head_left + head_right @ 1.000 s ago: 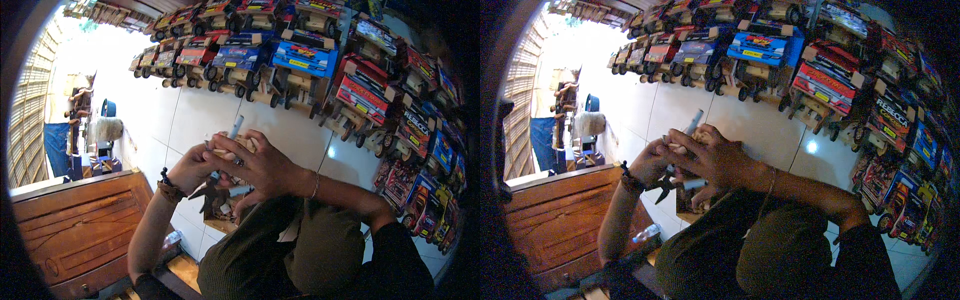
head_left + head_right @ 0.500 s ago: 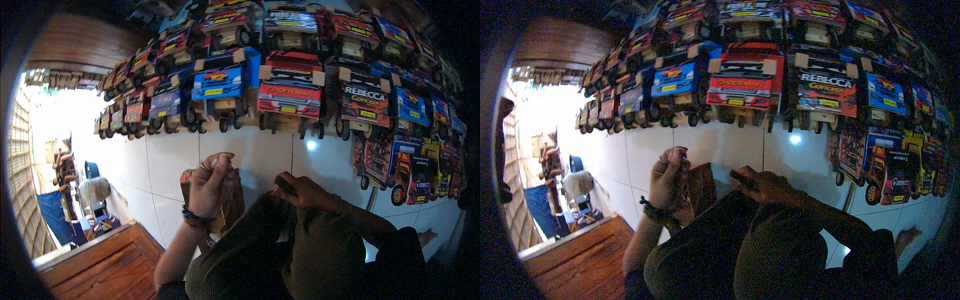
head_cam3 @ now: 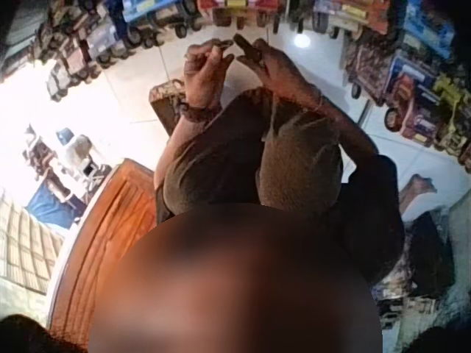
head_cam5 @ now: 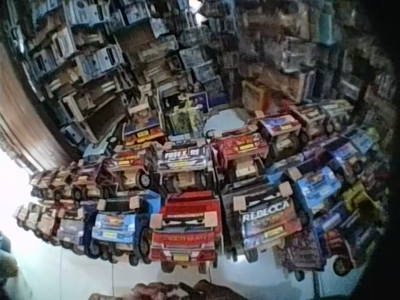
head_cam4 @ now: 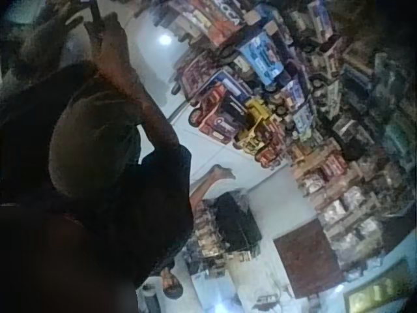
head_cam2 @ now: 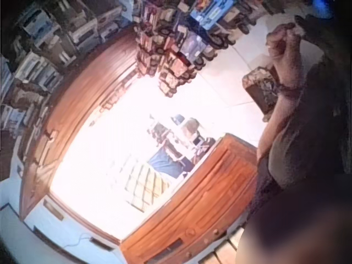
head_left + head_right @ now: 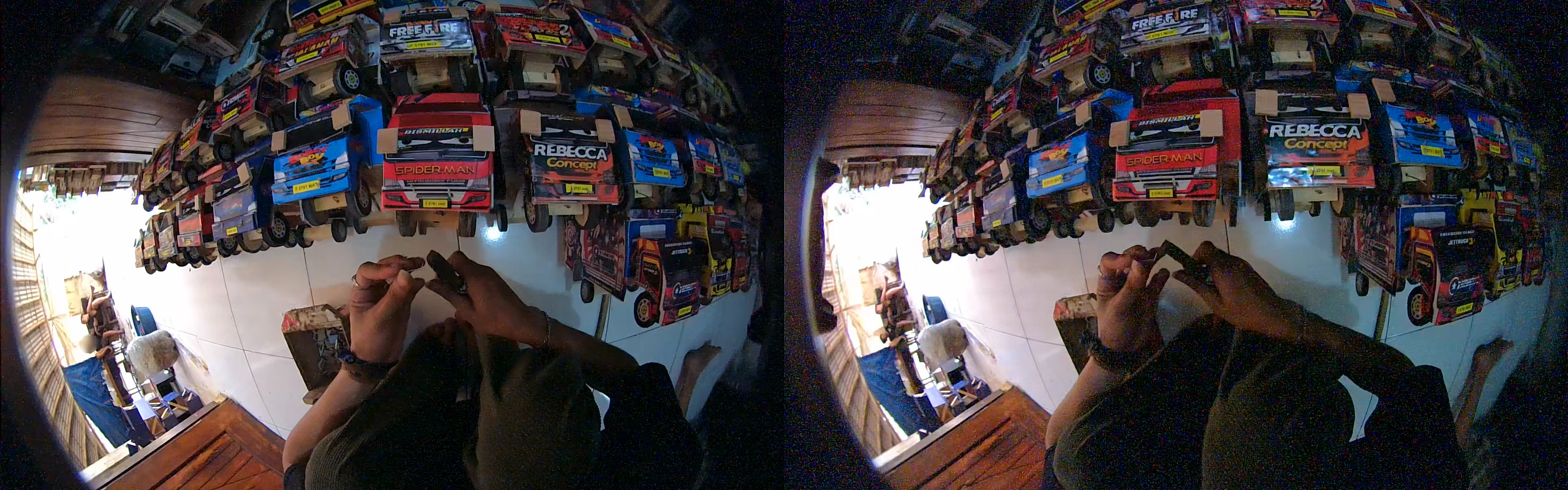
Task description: The person repeatedly hammers nails into the wooden bodies of toy cars displayed on a wall rack. They retrieve nails from a small wooden box, position each nail on a car, and strike it with a hammer. The person occasionally pauses to retrieve more nails or adjust their grip.
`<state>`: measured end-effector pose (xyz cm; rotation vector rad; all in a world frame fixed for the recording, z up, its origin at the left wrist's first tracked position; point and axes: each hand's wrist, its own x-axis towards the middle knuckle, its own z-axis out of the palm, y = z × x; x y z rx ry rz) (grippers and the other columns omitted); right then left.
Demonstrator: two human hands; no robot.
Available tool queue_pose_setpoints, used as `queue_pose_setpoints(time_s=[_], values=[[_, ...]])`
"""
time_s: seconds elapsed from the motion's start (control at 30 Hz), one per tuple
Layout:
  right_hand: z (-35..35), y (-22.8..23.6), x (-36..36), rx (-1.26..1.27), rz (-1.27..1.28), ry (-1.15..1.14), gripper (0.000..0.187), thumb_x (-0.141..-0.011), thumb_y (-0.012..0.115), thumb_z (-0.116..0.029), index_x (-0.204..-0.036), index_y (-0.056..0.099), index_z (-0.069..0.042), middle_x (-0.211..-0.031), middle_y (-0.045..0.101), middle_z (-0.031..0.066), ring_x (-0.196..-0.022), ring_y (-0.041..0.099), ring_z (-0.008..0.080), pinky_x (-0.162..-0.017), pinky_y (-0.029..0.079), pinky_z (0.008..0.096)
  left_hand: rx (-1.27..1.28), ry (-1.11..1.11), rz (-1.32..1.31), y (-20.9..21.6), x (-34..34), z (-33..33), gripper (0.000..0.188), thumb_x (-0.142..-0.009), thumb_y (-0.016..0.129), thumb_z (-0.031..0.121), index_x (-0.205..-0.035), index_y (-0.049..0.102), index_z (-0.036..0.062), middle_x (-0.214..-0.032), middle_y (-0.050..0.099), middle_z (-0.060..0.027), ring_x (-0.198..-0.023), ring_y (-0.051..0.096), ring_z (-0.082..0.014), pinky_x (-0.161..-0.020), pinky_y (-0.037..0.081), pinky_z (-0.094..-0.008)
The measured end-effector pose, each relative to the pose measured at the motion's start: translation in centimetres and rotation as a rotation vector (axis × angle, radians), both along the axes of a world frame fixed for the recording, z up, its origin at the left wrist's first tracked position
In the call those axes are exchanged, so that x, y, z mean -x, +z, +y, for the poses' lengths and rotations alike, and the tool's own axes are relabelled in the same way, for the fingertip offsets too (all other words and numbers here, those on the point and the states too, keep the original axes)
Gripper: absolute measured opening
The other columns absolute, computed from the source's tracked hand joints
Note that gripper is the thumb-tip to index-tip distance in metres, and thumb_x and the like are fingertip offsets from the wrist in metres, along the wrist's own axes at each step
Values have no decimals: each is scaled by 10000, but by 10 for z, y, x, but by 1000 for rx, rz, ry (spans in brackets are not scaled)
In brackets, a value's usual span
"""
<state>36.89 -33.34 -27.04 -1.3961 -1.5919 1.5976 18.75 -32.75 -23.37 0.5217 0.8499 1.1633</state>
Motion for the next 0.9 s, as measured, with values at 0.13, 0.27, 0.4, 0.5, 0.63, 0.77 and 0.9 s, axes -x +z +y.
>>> queue_pose_setpoints(time_s=[0.13, 0.27, 0.4, 0.5, 0.63, 0.77, 0.9], values=[[1, -5, 8, -281, 6, -50, 260, -931, 640, -228, -1012, 529, -8, -919, 529, 192, -853, 567, 360, -754, 468, 438, -8, 4, 53, -5, -4, -1, 90, -958, 613, 99, -1021, 569, 145, -1134, 624, -45, -1141, 577, -225, -923, 488, -401], [0, -11, 9, -260, 25, 15, 264, -918, 636, -220, -1038, 548, -2, -967, 509, 184, -930, 531, 351, -811, 451, 444, -9, 6, 92, -4, -7, 1, 70, -972, 603, 131, -1023, 567, 162, -1108, 631, -27, -1171, 570, -252, -891, 505, -419], [0, -14, 8, -288, 26, 25, 286, -940, 633, -210, -1077, 502, 5, -982, 477, 152, -896, 535, 304, -804, 450, 391, -17, 11, 67, -4, -11, 2, 71, -981, 591, 146, -1044, 561, 157, -1108, 629, -35, -1148, 578, -239, -911, 488, -412], [-1, -15, 9, -239, 85, 0, 292, -953, 618, -217, -1091, 484, 2, -982, 479, 146, -903, 538, 296, -810, 451, 395, -3, 6, 112, -6, -12, 3, 71, -987, 585, 156, -1051, 553, 148, -1109, 625, -37, -1129, 578, -213, -926, 471, -413], [-2, -15, 7, -165, 92, 2, 307, -964, 608, -232, -1105, 466, 1, -994, 480, 143, -922, 550, 292, -818, 454, 402, 35, 4, 128, -9, -13, 4, 73, -990, 582, 159, -1051, 545, 145, -1106, 622, -37, -1126, 571, -192, -939, 456, -415], [-2, -13, 4, -144, 59, 25, 313, -974, 593, -237, -1132, 473, 6, -1027, 505, 161, -953, 571, 296, -832, 463, 405, 33, 0, 84, -11, -15, 4, 73, -994, 577, 174, -1053, 544, 146, -1115, 621, -34, -1118, 572, -187, -931, 460, -412], [0, -9, 4, -155, 138, -3, 335, -979, 588, -241, -1184, 506, 11, -964, 601, 156, -881, 629, 260, -780, 501, 380, 50, 12, 87, -10, -17, 6, 97, -997, 572, 193, -1076, 553, 140, -1142, 621, -45, -1131, 571, -196, -924, 472, -413]])
